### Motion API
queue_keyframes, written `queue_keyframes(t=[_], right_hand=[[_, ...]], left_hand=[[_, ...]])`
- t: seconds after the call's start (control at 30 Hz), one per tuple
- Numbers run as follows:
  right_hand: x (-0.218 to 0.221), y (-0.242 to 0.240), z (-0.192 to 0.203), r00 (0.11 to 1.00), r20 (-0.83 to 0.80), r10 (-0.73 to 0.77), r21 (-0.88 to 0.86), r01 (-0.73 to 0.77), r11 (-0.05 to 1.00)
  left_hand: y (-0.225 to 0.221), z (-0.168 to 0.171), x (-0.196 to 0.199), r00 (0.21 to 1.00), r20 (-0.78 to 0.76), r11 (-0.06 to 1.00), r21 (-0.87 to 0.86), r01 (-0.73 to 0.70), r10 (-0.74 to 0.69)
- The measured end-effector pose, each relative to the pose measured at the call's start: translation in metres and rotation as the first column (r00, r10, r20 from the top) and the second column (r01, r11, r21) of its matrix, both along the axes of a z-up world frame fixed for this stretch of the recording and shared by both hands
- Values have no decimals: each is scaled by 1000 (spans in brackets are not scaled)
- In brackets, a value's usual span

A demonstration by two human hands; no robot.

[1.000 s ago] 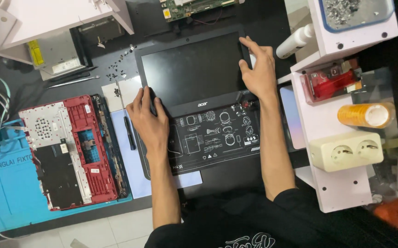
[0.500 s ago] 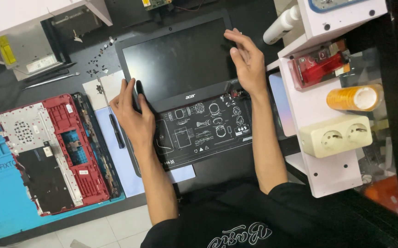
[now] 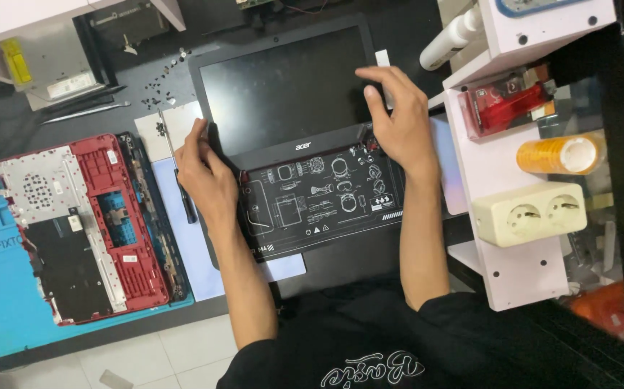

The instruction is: The person uses a screwdriver to unscrew components from a red Acer laptop with the screen removed, then lifts and repositions the display assembly, flips the laptop over, and removes the bottom cover to unscrew internal parts by hand and with the screwdriver.

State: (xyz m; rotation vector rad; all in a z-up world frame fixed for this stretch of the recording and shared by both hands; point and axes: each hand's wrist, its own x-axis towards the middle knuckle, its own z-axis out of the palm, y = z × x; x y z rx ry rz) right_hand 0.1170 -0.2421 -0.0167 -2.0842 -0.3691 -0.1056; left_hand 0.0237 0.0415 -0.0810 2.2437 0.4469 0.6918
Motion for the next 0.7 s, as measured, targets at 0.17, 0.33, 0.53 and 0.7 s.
queue_keyframes(t=[0.17, 0.33, 0.53, 0.7], right_hand=[[-43, -1, 6, 999, 2, 36, -130, -36, 991], [-55, -5, -13, 998, -25, 52, -93, -54, 994], [-54, -14, -30, 992, 22, 125, -63, -123, 990], [-56, -14, -39, 980, 116, 162, -130, -147, 981]], left_hand=[[0, 9, 1, 998, -29, 988, -136, -66, 63], [7, 1, 0, 991, 90, 923, -382, -55, 96], [9, 1, 1, 988, 98, 909, -411, -70, 120], [9, -3, 1, 988, 105, 898, -437, -54, 110]])
